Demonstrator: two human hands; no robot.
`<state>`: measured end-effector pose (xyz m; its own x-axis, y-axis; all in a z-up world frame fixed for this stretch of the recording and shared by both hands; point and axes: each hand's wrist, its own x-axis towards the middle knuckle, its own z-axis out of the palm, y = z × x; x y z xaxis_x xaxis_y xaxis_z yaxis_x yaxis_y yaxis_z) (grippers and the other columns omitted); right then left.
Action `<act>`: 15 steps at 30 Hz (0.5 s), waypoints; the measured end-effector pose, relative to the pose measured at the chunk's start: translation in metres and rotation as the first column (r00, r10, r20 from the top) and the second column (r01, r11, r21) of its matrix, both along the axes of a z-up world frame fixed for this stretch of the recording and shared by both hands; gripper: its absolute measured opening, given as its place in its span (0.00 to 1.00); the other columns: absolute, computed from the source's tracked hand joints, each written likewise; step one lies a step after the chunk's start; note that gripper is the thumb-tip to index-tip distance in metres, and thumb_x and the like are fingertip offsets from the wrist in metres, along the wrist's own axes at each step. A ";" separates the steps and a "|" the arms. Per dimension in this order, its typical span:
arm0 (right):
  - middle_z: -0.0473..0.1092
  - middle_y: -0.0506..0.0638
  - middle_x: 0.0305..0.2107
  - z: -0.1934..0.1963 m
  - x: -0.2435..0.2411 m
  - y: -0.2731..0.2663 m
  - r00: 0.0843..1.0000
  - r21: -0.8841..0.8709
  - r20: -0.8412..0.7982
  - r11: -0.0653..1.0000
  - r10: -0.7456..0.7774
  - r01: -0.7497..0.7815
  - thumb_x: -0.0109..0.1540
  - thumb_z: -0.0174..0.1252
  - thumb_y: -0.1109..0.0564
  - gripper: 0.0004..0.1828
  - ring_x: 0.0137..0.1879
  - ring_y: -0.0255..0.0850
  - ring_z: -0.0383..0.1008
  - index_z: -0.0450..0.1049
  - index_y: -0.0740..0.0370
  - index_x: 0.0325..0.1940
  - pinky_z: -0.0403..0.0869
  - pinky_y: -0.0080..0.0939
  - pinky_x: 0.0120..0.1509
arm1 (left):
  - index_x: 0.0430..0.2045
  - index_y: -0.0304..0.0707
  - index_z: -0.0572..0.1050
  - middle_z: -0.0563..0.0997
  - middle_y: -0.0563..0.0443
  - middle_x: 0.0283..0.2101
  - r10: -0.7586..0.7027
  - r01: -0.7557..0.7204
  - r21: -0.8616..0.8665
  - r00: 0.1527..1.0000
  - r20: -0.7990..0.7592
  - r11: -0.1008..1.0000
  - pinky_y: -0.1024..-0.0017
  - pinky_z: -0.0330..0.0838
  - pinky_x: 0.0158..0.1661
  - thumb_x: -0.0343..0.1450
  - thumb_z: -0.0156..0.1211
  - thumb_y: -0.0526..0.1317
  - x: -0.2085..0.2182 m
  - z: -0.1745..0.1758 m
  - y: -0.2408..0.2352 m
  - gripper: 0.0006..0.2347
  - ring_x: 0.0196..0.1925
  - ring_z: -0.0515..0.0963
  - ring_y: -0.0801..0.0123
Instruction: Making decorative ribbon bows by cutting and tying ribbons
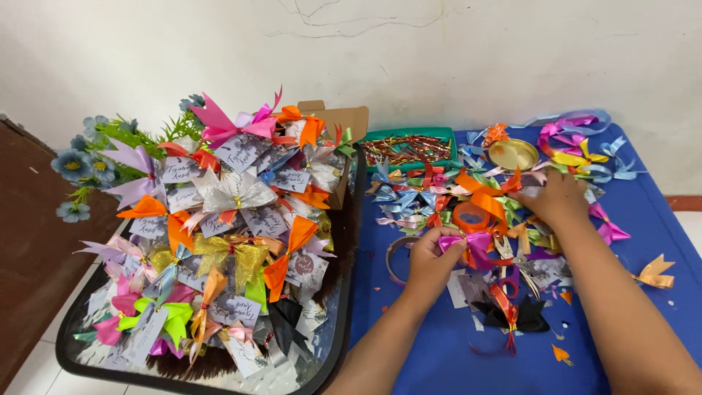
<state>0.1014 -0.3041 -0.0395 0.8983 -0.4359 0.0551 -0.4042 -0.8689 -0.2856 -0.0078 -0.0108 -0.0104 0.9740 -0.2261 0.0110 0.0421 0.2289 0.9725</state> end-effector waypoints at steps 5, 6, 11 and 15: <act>0.51 0.46 0.75 0.035 0.000 0.010 0.953 -0.005 -0.302 0.999 0.034 -0.037 0.49 0.57 0.17 0.56 0.76 0.59 0.50 0.56 0.39 0.76 0.69 0.63 0.67 | 0.38 0.39 0.78 0.82 0.49 0.36 -0.018 0.018 0.001 1.000 -0.019 1.000 0.76 0.80 0.33 0.70 0.64 0.36 -0.004 0.004 0.001 0.05 0.30 0.82 0.71; 0.51 0.43 0.76 0.037 0.003 0.007 0.947 0.001 -0.314 0.997 0.071 -0.075 0.48 0.58 0.17 0.56 0.76 0.59 0.51 0.55 0.33 0.77 0.67 0.61 0.67 | 0.38 0.38 0.78 0.82 0.47 0.36 -0.023 0.023 -0.012 0.999 -0.029 1.000 0.76 0.81 0.33 0.70 0.64 0.36 -0.004 0.004 0.000 0.06 0.31 0.83 0.69; 0.56 0.49 0.72 0.035 -0.006 0.010 0.932 -0.069 -0.329 0.980 0.155 -0.187 0.56 0.55 0.23 0.47 0.73 0.59 0.56 0.58 0.40 0.75 0.70 0.60 0.67 | 0.37 0.38 0.78 0.81 0.49 0.35 0.004 -0.004 0.007 1.000 0.011 1.000 0.77 0.78 0.31 0.70 0.64 0.36 0.001 0.002 0.001 0.05 0.28 0.81 0.71; 0.60 0.49 0.69 0.022 -0.043 0.017 0.906 -0.220 -0.353 0.920 0.234 -0.323 0.63 0.50 0.30 0.38 0.66 0.54 0.67 0.58 0.39 0.76 0.80 0.54 0.55 | 0.36 0.38 0.78 0.80 0.49 0.29 -0.013 0.014 -0.031 0.999 0.037 0.999 0.73 0.78 0.32 0.70 0.63 0.36 -0.001 0.000 0.002 0.04 0.27 0.82 0.70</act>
<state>0.0587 -0.2866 -0.0178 0.9699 -0.1736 -0.1709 -0.1631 -0.9839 0.0736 -0.0085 -0.0086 -0.0100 0.9697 -0.2383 0.0538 0.0101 0.2588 0.9659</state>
